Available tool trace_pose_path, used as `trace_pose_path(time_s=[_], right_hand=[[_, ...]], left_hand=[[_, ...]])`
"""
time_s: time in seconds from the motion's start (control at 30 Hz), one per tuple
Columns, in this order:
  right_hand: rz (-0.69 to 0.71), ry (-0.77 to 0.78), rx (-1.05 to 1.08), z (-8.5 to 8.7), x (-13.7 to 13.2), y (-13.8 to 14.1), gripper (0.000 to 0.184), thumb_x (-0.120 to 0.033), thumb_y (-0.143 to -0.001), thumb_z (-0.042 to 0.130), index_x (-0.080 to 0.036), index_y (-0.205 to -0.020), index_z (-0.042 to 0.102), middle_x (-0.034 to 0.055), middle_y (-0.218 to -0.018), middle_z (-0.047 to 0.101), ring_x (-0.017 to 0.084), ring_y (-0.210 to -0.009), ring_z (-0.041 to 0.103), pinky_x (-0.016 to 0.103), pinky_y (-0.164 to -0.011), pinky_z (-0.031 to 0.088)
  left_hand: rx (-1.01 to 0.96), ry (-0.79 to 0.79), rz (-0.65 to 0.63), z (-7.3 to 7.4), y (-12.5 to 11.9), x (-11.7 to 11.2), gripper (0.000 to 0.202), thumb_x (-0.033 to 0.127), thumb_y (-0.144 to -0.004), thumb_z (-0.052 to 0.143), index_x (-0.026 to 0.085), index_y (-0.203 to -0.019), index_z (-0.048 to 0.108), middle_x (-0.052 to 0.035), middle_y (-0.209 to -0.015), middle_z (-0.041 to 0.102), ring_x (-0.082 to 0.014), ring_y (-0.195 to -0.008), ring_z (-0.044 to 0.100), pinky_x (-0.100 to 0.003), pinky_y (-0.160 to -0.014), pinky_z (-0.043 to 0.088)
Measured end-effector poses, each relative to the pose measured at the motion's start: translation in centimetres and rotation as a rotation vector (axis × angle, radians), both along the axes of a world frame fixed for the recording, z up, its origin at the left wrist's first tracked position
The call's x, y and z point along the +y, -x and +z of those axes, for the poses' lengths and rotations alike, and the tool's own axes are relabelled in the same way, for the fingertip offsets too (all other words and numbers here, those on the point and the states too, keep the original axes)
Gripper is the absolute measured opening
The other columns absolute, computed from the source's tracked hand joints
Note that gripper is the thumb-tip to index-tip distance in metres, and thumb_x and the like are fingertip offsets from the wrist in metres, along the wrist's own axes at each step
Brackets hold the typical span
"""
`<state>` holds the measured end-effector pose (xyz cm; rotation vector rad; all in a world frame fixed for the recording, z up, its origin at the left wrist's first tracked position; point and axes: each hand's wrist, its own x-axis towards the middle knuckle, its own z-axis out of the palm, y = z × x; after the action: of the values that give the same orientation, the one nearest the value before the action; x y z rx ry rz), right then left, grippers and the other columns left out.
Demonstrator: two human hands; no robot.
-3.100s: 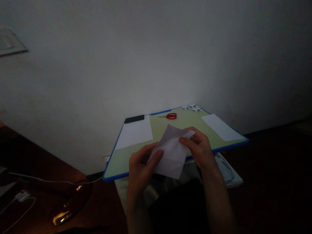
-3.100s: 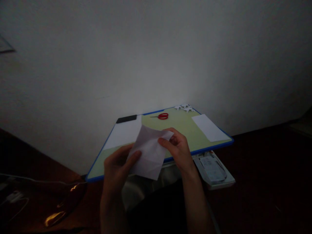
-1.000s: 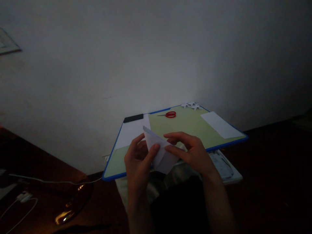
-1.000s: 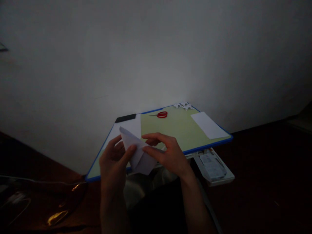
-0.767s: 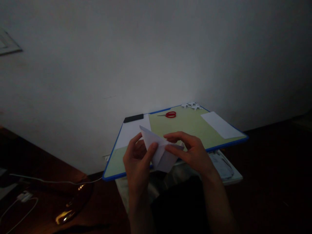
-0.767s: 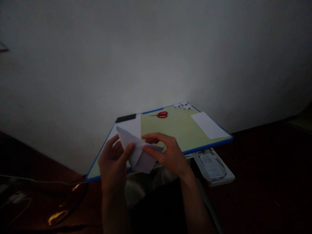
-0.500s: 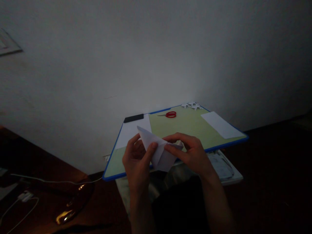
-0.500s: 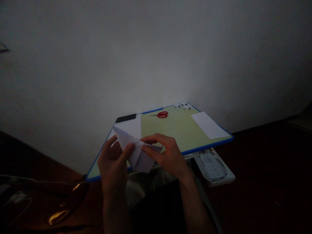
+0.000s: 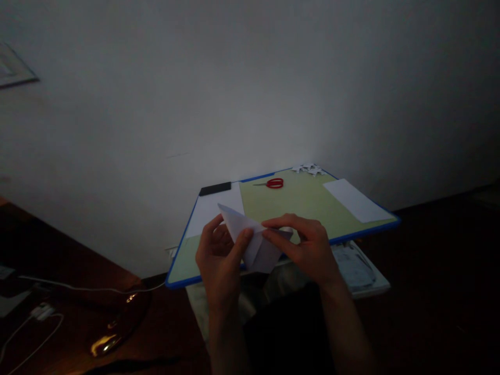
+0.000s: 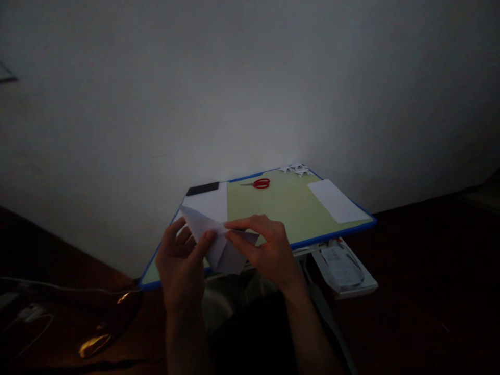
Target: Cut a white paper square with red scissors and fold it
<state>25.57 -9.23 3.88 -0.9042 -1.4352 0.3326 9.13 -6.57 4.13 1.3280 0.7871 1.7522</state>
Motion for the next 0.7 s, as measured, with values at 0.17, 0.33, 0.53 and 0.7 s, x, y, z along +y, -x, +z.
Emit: trace_pose_path(time_s=[0.17, 0.33, 0.53, 0.7], right_hand=[[0.038, -0.042, 0.044, -0.02, 0.02, 0.05, 0.01, -0.023, -0.093, 0.079, -0.03, -0.098, 0.084, -0.0002, -0.091, 0.084, 0.021, -0.083, 0.076, 0.038, -0.083, 0.06], [0.027, 0.012, 0.093, -0.07, -0.02, 0.17, 0.016, -0.023, -0.091, 0.08, -0.032, -0.104, 0.083, -0.0001, -0.098, 0.085, 0.022, -0.089, 0.077, 0.038, -0.085, 0.059], [0.045, -0.058, 0.052, 0.05, 0.14, 0.15, 0.015, -0.019, -0.093, 0.078, -0.03, -0.101, 0.084, -0.0011, -0.094, 0.084, 0.02, -0.086, 0.076, 0.035, -0.081, 0.057], [0.041, -0.055, 0.017, -0.06, 0.08, 0.16, 0.014, -0.02, -0.092, 0.08, -0.029, -0.103, 0.083, -0.0016, -0.095, 0.084, 0.018, -0.085, 0.075, 0.033, -0.08, 0.056]], left_hand=[[-0.016, 0.011, -0.005, -0.08, 0.04, 0.04, 0.052, 0.022, -0.076, 0.093, 0.023, -0.123, 0.07, -0.0046, -0.106, 0.083, -0.0204, -0.093, 0.081, -0.028, -0.081, 0.066], [-0.019, 0.009, -0.003, -0.14, -0.1, -0.03, 0.053, 0.023, -0.077, 0.093, 0.022, -0.124, 0.07, -0.0072, -0.115, 0.082, -0.0234, -0.102, 0.081, -0.033, -0.088, 0.067], [-0.015, 0.0, 0.003, 0.06, -0.28, -0.17, 0.05, 0.022, -0.078, 0.092, 0.023, -0.123, 0.071, -0.0065, -0.114, 0.082, -0.0239, -0.101, 0.081, -0.033, -0.087, 0.067], [-0.047, -0.006, 0.011, -0.19, -0.19, 0.08, 0.05, 0.019, -0.075, 0.094, 0.024, -0.12, 0.073, -0.0051, -0.113, 0.083, -0.0222, -0.098, 0.082, -0.029, -0.082, 0.067]])
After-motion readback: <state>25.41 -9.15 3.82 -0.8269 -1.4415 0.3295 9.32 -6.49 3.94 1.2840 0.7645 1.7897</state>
